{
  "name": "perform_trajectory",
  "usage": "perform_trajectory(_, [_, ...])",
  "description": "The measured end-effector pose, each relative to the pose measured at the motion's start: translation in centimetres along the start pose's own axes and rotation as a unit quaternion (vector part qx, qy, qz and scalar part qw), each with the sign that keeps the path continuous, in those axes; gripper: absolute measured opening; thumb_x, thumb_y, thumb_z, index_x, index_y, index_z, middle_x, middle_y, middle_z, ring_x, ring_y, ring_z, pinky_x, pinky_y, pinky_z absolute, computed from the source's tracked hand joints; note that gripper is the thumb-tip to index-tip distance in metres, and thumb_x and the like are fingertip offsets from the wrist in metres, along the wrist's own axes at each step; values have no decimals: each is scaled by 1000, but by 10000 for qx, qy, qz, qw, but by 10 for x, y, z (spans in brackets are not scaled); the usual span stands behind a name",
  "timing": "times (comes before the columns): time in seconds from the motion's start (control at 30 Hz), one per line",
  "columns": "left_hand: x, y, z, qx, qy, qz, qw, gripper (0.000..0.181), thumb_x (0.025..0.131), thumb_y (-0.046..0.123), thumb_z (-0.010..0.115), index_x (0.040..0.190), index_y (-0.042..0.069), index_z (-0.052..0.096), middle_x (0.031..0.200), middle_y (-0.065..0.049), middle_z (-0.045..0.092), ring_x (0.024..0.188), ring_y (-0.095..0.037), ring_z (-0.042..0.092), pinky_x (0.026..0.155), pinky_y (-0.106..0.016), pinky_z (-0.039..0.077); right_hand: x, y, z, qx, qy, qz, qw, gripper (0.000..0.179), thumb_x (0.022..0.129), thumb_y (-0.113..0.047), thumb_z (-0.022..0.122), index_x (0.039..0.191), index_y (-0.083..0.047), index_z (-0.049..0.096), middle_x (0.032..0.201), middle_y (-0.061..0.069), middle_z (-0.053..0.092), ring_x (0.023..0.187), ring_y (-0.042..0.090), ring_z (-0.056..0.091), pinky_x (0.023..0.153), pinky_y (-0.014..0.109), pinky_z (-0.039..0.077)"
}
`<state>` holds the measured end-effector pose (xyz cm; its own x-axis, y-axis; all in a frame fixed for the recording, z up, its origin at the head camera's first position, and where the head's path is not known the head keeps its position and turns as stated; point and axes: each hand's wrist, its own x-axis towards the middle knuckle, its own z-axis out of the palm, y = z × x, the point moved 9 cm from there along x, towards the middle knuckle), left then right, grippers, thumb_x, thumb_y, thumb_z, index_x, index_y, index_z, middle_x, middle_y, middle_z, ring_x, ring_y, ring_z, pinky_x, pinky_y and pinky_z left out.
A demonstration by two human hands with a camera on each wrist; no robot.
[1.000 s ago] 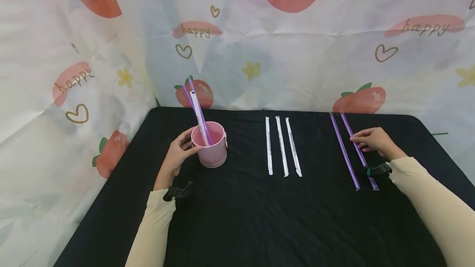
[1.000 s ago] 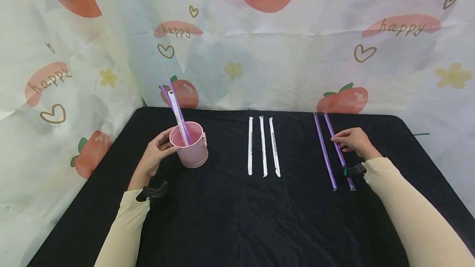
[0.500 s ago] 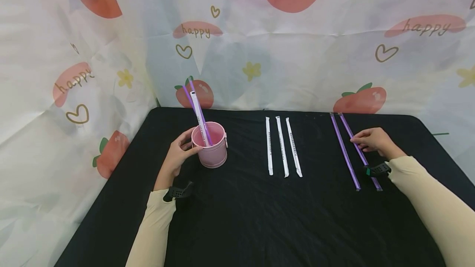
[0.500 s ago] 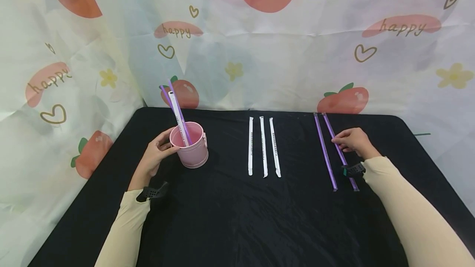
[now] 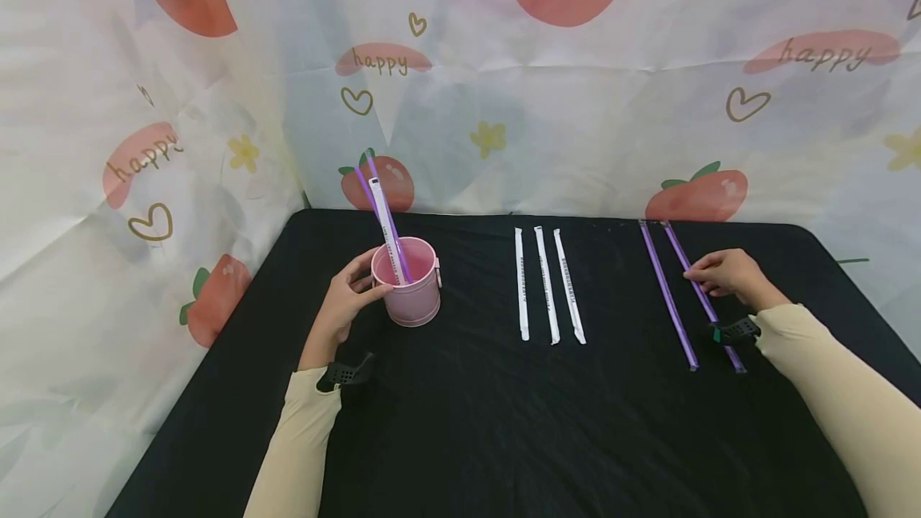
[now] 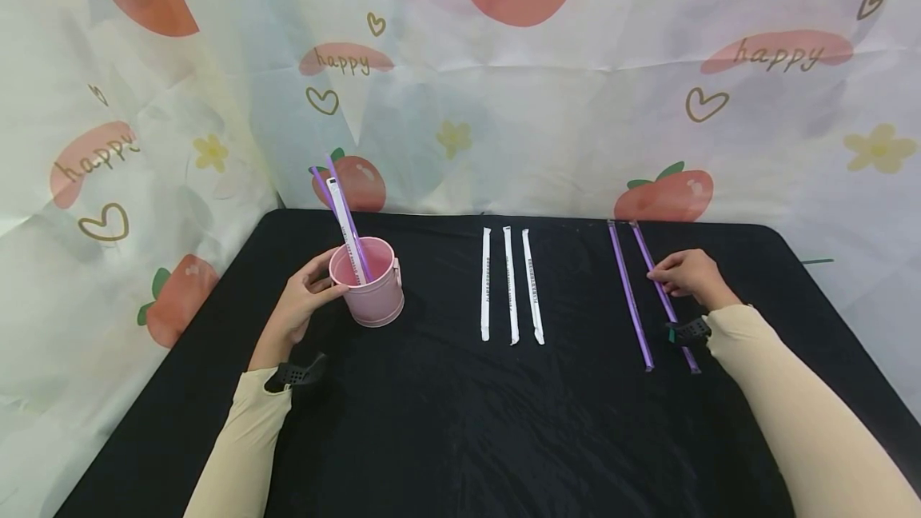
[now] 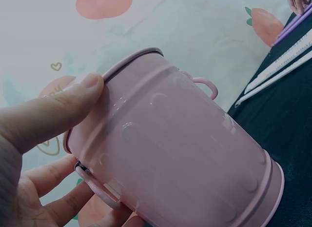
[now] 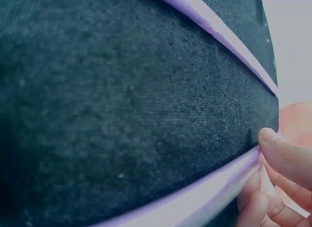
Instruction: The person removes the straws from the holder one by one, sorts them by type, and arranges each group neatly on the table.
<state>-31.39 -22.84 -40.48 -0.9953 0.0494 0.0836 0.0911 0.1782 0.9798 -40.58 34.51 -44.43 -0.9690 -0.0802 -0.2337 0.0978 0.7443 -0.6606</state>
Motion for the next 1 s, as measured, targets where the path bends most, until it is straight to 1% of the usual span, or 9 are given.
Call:
perform_trajectory(0.1, [0,0,0,15,-14,-15,10000,62,85,3,65,141,10,40,141,-15,43,123,-31,45,89,-14,44,-1,0,0,16,-31,-16,10000,36,90,-18,63,104,15,60,71,-7,65,63,6,61,58,26,57])
perform_trajectory(0.3, [-1,0,1,47,-27,-40,10000,62,86,4,64,142,10,39,142,-15,42,124,-31,45,93,-19,45,-3,1,-1,166,-270,-19,9995,41,92,-19,59,111,18,56,79,-3,68,68,7,64,64,30,59])
perform_trajectory(0.4, [-1,0,0,51,-9,-22,10000,62,86,4,65,142,10,40,142,-15,42,124,-30,44,99,-28,44,-4,3,-2,271,-426,27,9987,45,93,-21,58,115,18,53,82,-3,69,71,8,66,67,32,60])
perform_trajectory(0.53, [0,-1,1,-20,-2,27,10000,62,84,2,65,141,9,40,141,-16,42,124,-31,43,107,-44,39,-6,5,-5,419,-619,83,9972,48,95,-20,55,122,19,47,87,0,70,75,10,69,72,35,60])
perform_trajectory(0.67, [1,-1,1,-81,-16,81,9999,63,84,1,66,141,8,41,140,-17,42,124,-32,43,109,-50,36,-9,5,-9,521,-721,74,9960,56,96,-22,54,129,20,37,95,7,70,80,13,70,76,37,59])
perform_trajectory(0.73, [1,-1,2,-48,-19,79,10000,63,84,2,66,141,8,40,141,-17,42,125,-32,43,109,-50,36,-11,1,-10,502,-708,14,9962,62,95,-26,54,132,20,32,102,14,69,82,12,70,78,38,59])
perform_trajectory(0.83, [0,-1,1,-18,-2,88,10000,63,84,3,66,141,9,41,141,-16,43,125,-31,42,108,-48,37,-12,-6,-12,467,-618,-145,9969,69,94,-31,56,135,18,28,110,21,66,83,8,69,79,36,58])
perform_trajectory(0.9, [0,-1,1,7,11,65,10000,62,84,4,66,141,10,41,140,-15,43,123,-28,44,105,-39,42,-13,-15,-12,407,-527,-306,9973,70,94,-32,55,136,16,28,116,26,62,83,6,68,80,36,58])
perform_trajectory(1.0, [-1,-2,0,35,13,64,10000,62,84,5,66,141,10,41,139,-15,44,118,-24,47,95,-23,47,-14,-30,-12,400,-393,-567,9968,67,95,-32,55,137,13,30,117,23,63,82,1,67,80,35,58])
